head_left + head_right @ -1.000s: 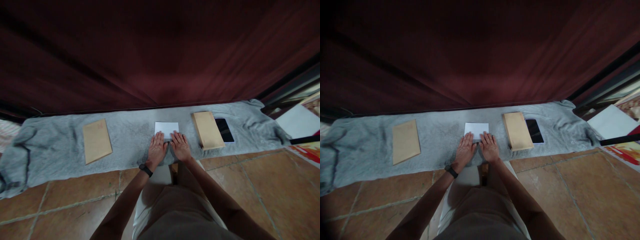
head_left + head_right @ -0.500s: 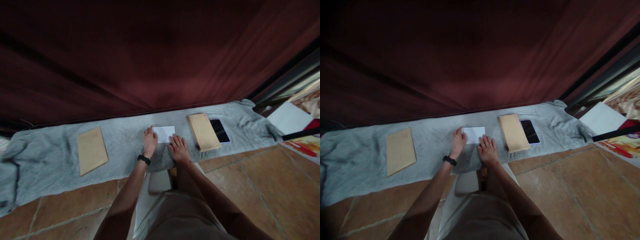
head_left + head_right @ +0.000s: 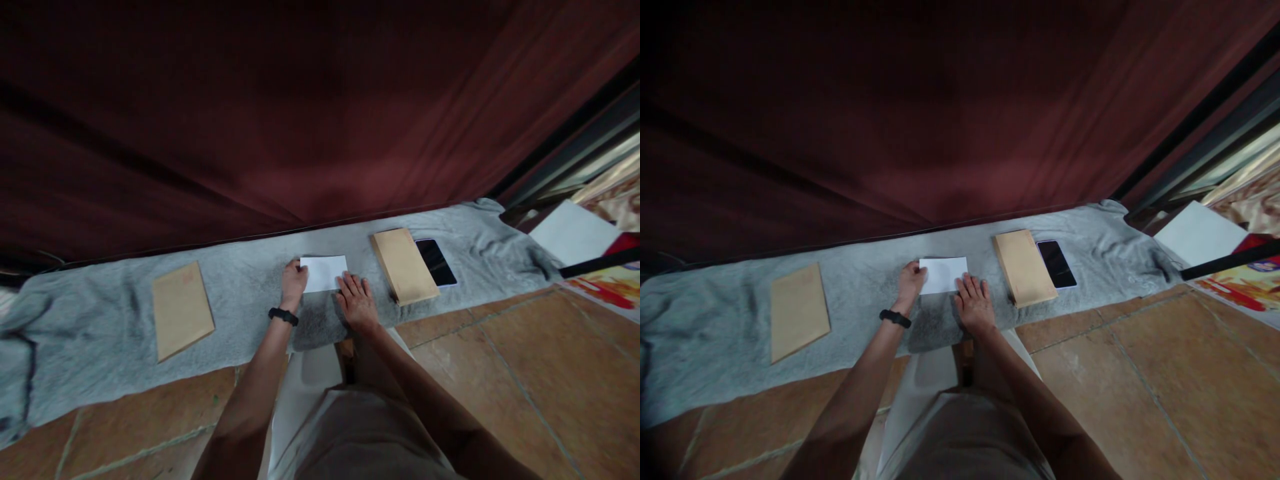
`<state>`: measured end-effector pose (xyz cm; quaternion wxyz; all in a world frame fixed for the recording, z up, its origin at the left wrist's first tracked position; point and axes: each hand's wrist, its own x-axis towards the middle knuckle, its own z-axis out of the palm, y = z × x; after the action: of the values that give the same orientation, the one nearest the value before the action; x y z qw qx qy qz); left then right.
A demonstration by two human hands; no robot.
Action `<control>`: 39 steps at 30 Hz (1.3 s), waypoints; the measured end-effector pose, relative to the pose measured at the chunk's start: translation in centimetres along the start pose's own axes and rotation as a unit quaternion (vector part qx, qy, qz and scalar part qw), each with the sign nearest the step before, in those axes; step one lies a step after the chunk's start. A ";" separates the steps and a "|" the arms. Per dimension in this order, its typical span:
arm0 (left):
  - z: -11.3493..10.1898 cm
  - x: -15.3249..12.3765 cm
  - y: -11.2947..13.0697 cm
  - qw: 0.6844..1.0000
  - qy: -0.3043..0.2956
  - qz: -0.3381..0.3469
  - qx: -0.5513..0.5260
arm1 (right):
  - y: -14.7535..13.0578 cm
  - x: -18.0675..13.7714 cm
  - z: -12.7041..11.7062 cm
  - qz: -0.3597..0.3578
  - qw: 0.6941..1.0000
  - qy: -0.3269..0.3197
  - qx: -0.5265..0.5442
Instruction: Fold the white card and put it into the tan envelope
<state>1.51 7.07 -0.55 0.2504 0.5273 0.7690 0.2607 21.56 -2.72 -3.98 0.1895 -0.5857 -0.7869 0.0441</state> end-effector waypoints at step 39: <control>-1.5 -9.8 -2.4 0.968 0.127 0.094 0.193 | -4.0 0.0 0.6 -0.054 0.997 -0.017 0.056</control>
<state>1.97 -3.11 0.06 0.0182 0.5983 0.7771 0.1945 17.72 -3.90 -3.41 0.2101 -0.5296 -0.8171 0.0877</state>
